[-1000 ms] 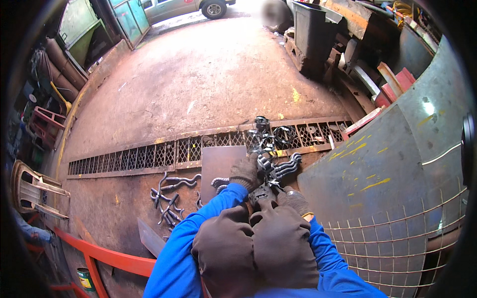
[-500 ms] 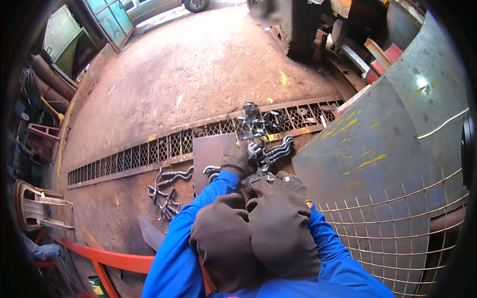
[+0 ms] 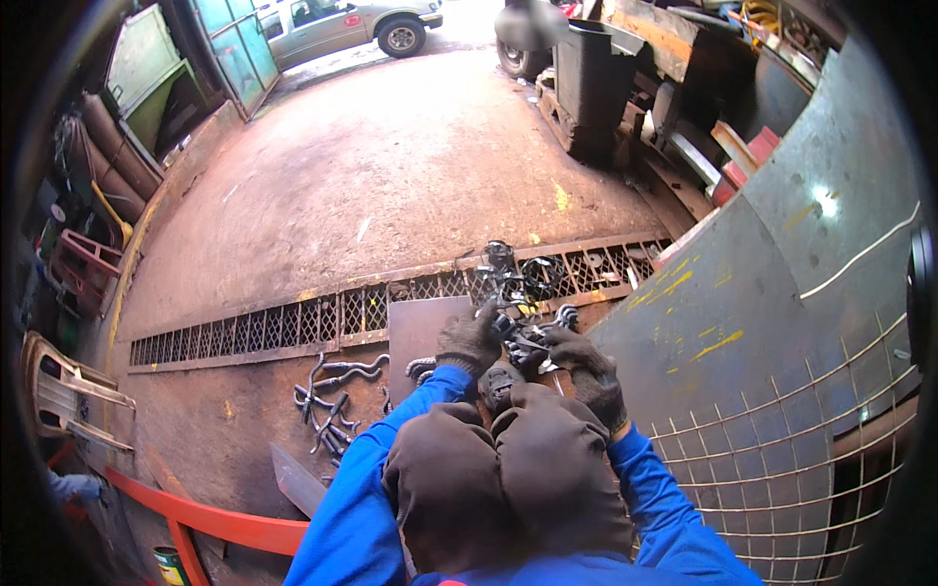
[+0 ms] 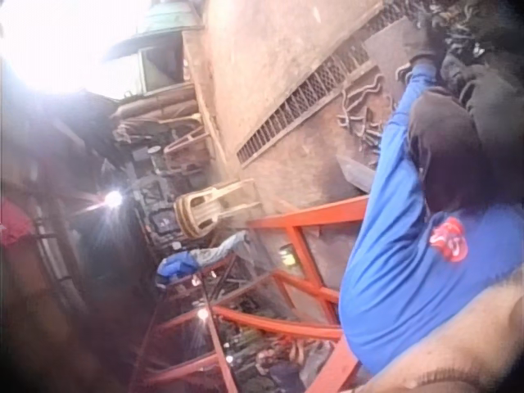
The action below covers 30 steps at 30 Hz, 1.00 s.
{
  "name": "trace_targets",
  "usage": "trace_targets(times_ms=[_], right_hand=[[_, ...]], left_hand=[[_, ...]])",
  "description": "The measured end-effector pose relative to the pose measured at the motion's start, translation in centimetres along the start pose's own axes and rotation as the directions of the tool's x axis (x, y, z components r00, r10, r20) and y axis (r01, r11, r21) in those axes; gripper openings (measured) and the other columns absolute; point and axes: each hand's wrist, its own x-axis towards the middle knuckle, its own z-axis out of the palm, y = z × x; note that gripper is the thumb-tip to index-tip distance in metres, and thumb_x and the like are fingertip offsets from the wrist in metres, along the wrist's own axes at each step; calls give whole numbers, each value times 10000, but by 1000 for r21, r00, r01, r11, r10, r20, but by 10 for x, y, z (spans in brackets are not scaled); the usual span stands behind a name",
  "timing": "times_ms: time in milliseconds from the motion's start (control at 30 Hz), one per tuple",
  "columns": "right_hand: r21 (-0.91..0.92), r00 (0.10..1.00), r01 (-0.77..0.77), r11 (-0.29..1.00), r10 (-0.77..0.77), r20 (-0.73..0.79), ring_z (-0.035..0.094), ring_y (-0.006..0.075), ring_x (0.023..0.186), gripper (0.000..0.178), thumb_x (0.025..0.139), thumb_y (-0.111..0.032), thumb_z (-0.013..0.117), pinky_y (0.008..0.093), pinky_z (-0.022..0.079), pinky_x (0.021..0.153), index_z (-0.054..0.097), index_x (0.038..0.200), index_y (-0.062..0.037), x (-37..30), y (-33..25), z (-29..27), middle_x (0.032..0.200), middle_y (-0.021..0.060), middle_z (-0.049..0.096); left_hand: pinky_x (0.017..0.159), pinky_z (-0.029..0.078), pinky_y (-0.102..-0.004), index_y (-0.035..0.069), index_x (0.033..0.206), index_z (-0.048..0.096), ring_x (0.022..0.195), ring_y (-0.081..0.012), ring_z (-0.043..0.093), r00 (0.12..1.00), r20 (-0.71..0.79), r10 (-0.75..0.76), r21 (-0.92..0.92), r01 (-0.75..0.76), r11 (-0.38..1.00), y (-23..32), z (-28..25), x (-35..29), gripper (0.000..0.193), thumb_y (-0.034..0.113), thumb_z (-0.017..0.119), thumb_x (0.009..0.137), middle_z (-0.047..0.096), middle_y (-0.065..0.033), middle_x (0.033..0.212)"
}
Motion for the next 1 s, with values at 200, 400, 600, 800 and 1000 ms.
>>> trace_targets(times_ms=[200, 400, 600, 800, 1000], right_hand=[[434, 901, -287, 854, 394, -180, 665, 248, 827, 139, 893, -73, 543, 359, 535, 737, 664, 949, -31, -58, 48, -30, 930, 123, 692], [-342, 885, -343, 875, 423, 194, 678, 296, 747, 176, 823, -81, 531, 382, 536, 706, 677, 868, 6, -18, -33, -47, 852, 168, 704], [-376, 912, -303, 876, 380, 152, 701, 305, 705, 219, 825, -32, 560, 389, 550, 687, 710, 971, 34, 5, -66, -34, 799, 197, 699], [-186, 857, -398, 898, 436, 274, 694, 203, 662, 174, 825, -10, 586, 335, 540, 625, 717, 935, 23, 49, -90, -6, 744, 147, 694], [-93, 763, 14, 996, 50, 644, 659, 170, 649, 237, 804, -155, 620, 317, 521, 611, 691, 916, 42, 144, -80, 40, 723, 92, 676]], left_hand=[[866, 516, -561, 367, 1376, 553, 1064, -418, 612, 987, -122, -108, -44, 103, 994, -2, -4, -1, 588, 269, 687, 812, 637, -134, 1211], [902, 483, -558, 296, 1379, 572, 1033, -435, 615, 916, -268, -299, -123, 276, 953, -25, 3, 3, 596, 383, 729, 810, 638, -170, 1226], [911, 473, -561, 275, 1382, 562, 1081, -444, 596, 918, -352, -182, -42, 179, 983, -54, 33, 10, 602, 435, 741, 830, 635, -183, 1226], [833, 495, -575, 258, 1320, 586, 1028, -416, 611, 978, -187, -95, -22, 92, 995, -34, 11, -2, 509, 454, 706, 865, 653, -147, 1158], [819, 520, -517, 123, 1370, 537, 965, -393, 618, 985, -152, 86, 9, -85, 996, -31, 7, -12, 636, 263, 704, 773, 610, -135, 1225]])
